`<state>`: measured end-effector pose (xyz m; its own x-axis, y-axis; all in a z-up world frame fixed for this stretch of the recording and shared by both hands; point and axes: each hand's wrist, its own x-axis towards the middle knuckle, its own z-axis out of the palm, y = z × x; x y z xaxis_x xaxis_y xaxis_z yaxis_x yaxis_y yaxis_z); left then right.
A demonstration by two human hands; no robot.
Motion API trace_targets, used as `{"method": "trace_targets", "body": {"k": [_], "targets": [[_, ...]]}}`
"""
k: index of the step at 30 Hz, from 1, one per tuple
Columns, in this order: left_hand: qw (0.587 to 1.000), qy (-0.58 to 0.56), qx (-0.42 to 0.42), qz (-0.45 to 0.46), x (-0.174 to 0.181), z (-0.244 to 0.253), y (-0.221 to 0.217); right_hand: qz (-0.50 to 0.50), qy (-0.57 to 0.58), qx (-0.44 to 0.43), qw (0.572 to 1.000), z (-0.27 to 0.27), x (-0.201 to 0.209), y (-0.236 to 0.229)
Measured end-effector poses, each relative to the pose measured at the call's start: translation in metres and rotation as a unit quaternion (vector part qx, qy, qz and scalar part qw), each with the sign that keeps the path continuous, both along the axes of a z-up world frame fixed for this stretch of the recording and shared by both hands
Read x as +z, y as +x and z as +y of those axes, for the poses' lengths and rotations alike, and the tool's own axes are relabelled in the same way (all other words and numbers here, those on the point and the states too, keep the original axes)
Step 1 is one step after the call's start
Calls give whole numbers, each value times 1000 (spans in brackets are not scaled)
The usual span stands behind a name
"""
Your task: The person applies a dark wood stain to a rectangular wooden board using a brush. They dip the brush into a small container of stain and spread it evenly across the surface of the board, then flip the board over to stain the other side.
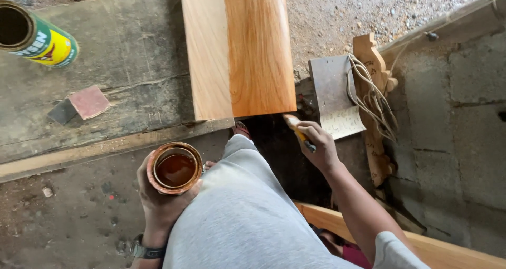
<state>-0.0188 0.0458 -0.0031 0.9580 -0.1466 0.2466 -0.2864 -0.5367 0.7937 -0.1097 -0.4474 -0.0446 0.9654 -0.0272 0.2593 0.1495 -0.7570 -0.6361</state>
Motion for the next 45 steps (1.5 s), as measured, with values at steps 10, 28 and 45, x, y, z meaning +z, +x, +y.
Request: {"method": "trace_targets", "body": {"k": [10, 28, 45], "targets": [[994, -95, 32, -40, 7, -22, 23, 11, 57, -170, 984, -4, 73, 45], [997, 68, 38, -27, 20, -80, 77, 91, -26, 177, 980, 175, 129, 239], [986, 55, 156, 21, 37, -100, 91, 310, 546, 15, 778, -14, -11, 411]]}}
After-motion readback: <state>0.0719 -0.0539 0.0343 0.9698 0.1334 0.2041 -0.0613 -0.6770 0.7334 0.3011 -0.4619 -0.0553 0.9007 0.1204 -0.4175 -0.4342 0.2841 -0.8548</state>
